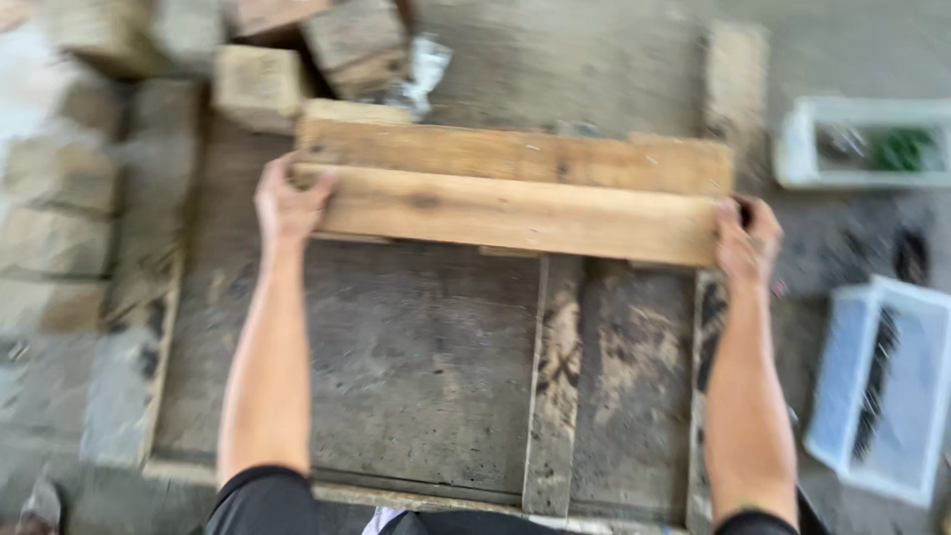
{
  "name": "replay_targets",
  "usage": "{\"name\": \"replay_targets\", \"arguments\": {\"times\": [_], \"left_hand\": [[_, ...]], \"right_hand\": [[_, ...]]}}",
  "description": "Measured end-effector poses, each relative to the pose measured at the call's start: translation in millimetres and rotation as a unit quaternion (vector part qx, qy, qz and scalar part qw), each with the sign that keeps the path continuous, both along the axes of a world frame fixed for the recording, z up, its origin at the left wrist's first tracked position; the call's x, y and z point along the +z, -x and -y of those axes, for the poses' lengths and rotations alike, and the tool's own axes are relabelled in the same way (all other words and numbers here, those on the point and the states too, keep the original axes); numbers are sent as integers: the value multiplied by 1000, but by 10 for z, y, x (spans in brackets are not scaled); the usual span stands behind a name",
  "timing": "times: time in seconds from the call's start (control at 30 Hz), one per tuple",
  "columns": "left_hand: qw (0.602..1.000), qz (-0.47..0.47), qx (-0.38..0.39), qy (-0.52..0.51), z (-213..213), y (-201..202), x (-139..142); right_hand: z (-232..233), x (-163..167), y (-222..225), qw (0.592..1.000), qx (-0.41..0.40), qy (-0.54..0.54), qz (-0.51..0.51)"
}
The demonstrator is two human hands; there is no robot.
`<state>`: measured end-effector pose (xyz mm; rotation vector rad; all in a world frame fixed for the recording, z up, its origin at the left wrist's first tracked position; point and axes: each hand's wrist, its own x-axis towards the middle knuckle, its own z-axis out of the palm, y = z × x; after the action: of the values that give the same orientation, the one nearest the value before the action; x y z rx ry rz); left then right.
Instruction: The person hammers nails into a long wooden plank using a hammer, then sets the plank aside. They then pick up several small wooden blocks, arrange them on the workbench, and place the plank on top of the blocks to test the fit.
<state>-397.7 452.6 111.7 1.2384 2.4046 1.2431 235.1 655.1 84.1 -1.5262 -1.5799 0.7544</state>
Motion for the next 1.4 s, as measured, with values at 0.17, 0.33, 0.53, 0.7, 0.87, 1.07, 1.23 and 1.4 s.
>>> {"name": "replay_targets", "arguments": {"times": [0.17,0.33,0.53,0.7,0.87,1.07,1.23,1.4], "left_hand": [[994,-4,108,35,-87,-177,134],[985,27,136,102,-138,-145,175],[987,130,92,-31,195,-85,105],[995,96,-24,8,715,-280,-66],[987,118,56,-97,1022,-320,-140],[973,203,90,-63,2261,-361,-342],[975,-61,211,-40,2904,1191,-31],[955,-159,218,122,2881,2700,348]], "right_hand": [[76,80,128,997,-15,2,-74],[42,178,175,994,-36,44,-93],[411,273,150,971,-94,69,-210],[953,164,289,990,2,-128,64],[1378,151,433,984,-86,-142,-67],[2585,-289,1221,992,-68,78,-68],[3340,-418,2032,979,7,203,21],[3932,-227,2730,985,82,154,-3]]}}
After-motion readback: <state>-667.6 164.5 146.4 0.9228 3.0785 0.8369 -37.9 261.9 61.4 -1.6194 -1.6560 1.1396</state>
